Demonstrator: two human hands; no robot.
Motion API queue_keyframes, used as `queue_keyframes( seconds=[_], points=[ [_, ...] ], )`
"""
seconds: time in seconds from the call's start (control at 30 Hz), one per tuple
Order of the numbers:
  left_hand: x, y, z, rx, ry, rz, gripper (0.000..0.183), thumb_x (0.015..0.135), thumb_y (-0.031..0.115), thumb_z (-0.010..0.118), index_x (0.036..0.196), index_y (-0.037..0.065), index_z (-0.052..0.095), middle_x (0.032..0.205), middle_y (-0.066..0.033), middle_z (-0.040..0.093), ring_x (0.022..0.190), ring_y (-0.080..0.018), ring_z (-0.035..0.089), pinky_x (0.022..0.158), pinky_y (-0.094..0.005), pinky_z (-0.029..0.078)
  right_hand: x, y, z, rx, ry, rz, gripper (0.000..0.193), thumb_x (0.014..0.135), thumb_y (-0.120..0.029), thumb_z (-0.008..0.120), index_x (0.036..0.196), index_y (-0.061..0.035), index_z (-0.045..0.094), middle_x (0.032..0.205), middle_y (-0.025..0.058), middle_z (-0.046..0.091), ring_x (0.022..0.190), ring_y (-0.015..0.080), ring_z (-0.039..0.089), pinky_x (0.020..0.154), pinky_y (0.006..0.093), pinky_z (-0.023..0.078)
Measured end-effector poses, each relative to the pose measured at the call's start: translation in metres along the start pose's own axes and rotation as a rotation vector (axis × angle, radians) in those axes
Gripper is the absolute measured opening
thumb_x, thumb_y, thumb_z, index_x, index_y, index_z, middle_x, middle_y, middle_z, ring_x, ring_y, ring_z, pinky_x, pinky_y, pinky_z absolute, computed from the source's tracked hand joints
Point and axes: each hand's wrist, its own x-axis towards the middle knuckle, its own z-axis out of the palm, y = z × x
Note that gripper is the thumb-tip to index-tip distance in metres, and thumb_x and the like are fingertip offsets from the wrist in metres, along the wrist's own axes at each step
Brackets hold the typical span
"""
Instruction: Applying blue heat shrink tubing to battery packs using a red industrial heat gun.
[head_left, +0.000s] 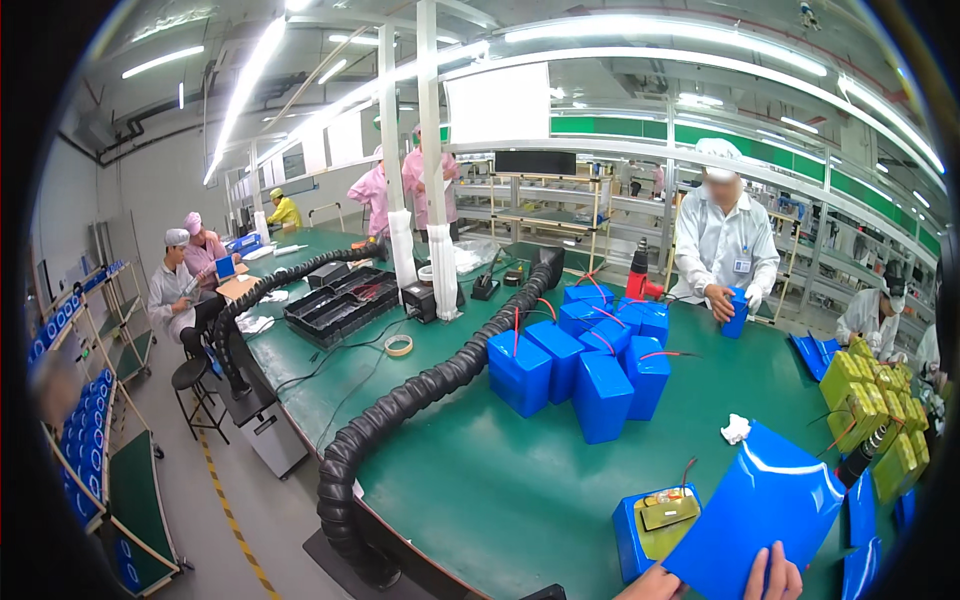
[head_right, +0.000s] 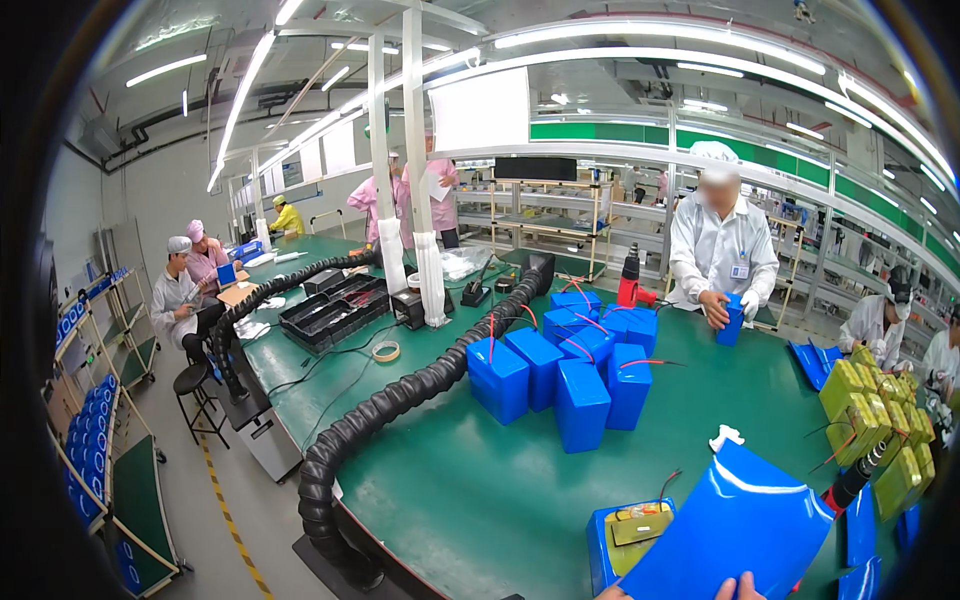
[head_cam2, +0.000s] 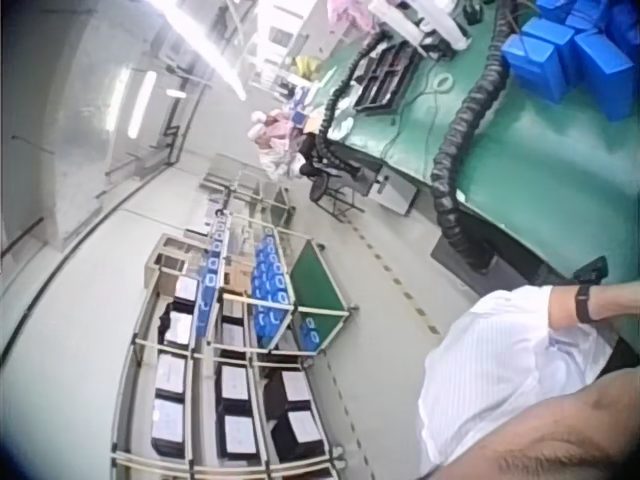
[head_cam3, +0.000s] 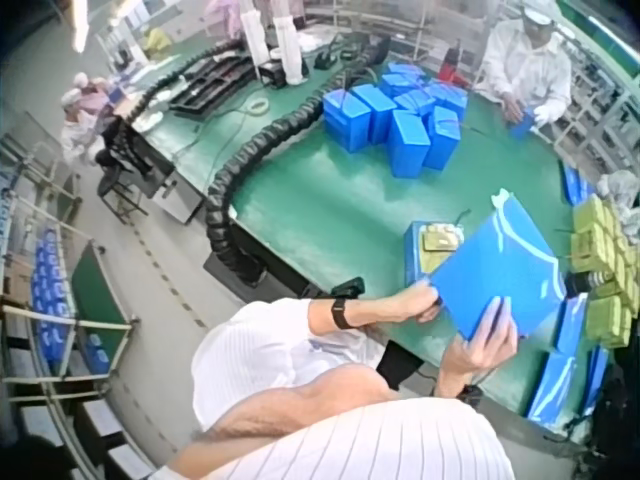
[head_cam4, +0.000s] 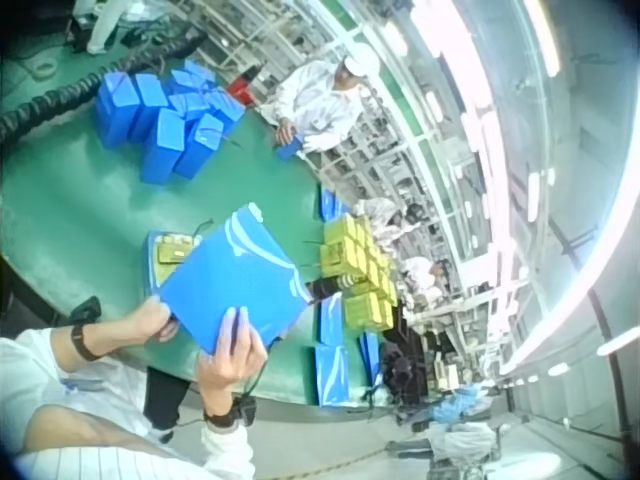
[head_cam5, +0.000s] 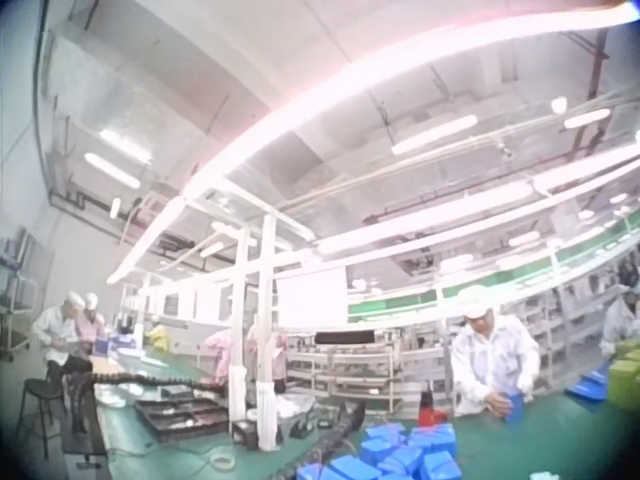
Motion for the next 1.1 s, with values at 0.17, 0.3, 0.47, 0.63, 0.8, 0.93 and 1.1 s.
queue_keyframes(
  seconds=[0.17, 0.3, 0.47, 0.63, 0.8, 0.93, 1.1],
  points=[
    [-0.012, 0.036, 0.007, -0.679, -0.251, -0.378, 0.041, 0.106, 0.030, 0.029, 0.082, 0.009, 0.054, 0.073, -0.0047, 0.055, 0.070, -0.0247, 0.059, 0.073, -0.0415, 0.053, 0.003, -0.003, 0.016, 0.058, -0.006, -0.168, 0.040, 0.077, -0.002, 0.061, 0.115, 0.0033, 0.073, 0.121, 0.0143, 0.072, 0.100, 0.0304, 0.062, 0.088, 0.0414, 0.047],
    [-0.012, 0.019, 0.002, -0.667, -0.194, -0.265, 0.040, 0.107, 0.030, 0.032, 0.083, 0.008, 0.055, 0.077, -0.0061, 0.059, 0.076, -0.0259, 0.061, 0.079, -0.0406, 0.053, -0.003, -0.001, 0.026, 0.088, -0.004, -0.202, 0.038, 0.079, -0.002, 0.063, 0.115, 0.0043, 0.073, 0.122, 0.0149, 0.072, 0.100, 0.0300, 0.062, 0.086, 0.0407, 0.047],
    [0.001, -0.026, -0.031, -0.832, 0.028, -0.102, 0.028, 0.108, 0.026, 0.043, 0.098, 0.006, 0.060, 0.093, -0.0099, 0.067, 0.089, -0.0291, 0.065, 0.085, -0.0390, 0.054, -0.003, -0.008, 0.023, 0.135, -0.031, -0.216, 0.041, 0.076, 0.001, 0.061, 0.115, 0.0033, 0.073, 0.123, 0.0149, 0.071, 0.101, 0.0292, 0.062, 0.086, 0.0412, 0.046],
    [-0.018, 0.003, -0.003, -0.690, 0.076, 0.067, 0.027, 0.101, 0.022, 0.062, 0.117, 0.001, 0.061, 0.110, -0.0129, 0.069, 0.101, -0.0287, 0.066, 0.094, -0.0399, 0.054, -0.007, -0.010, 0.026, 0.168, -0.106, -0.210, 0.046, 0.072, 0.003, 0.059, 0.116, 0.0012, 0.073, 0.124, 0.0136, 0.071, 0.103, 0.0287, 0.061, 0.087, 0.0423, 0.045],
    [-0.021, 0.008, -0.015, -0.586, 0.053, 0.087, 0.027, 0.101, 0.022, 0.062, 0.118, 0.000, 0.061, 0.111, -0.0136, 0.069, 0.102, -0.0292, 0.066, 0.095, -0.0403, 0.053, -0.008, -0.018, 0.031, 0.318, -0.098, -0.222, 0.045, 0.071, -0.003, 0.062, 0.115, -0.0015, 0.074, 0.125, 0.0108, 0.070, 0.100, 0.0272, 0.061, 0.085, 0.0415, 0.045],
    [-0.023, 0.014, -0.028, -0.497, 0.066, 0.107, 0.028, 0.101, 0.023, 0.061, 0.118, 0.000, 0.061, 0.111, -0.0142, 0.068, 0.103, -0.0297, 0.066, 0.095, -0.0405, 0.053, -0.010, -0.032, 0.036, 0.433, -0.063, -0.411, 0.041, 0.074, -0.012, 0.065, 0.113, -0.0028, 0.075, 0.125, 0.0099, 0.070, 0.099, 0.0247, 0.058, 0.081, 0.0410, 0.047],
    [-0.030, 0.023, -0.054, -0.341, 0.124, 0.177, 0.029, 0.101, 0.023, 0.061, 0.119, 0.000, 0.061, 0.112, -0.0149, 0.068, 0.104, -0.0303, 0.066, 0.096, -0.0409, 0.053, -0.007, -0.045, 0.042, 0.532, -0.019, -0.403, 0.041, 0.076, -0.012, 0.065, 0.115, -0.0029, 0.074, 0.125, 0.0102, 0.070, 0.105, 0.0256, 0.058, 0.084, 0.0415, 0.049]
  ],
)
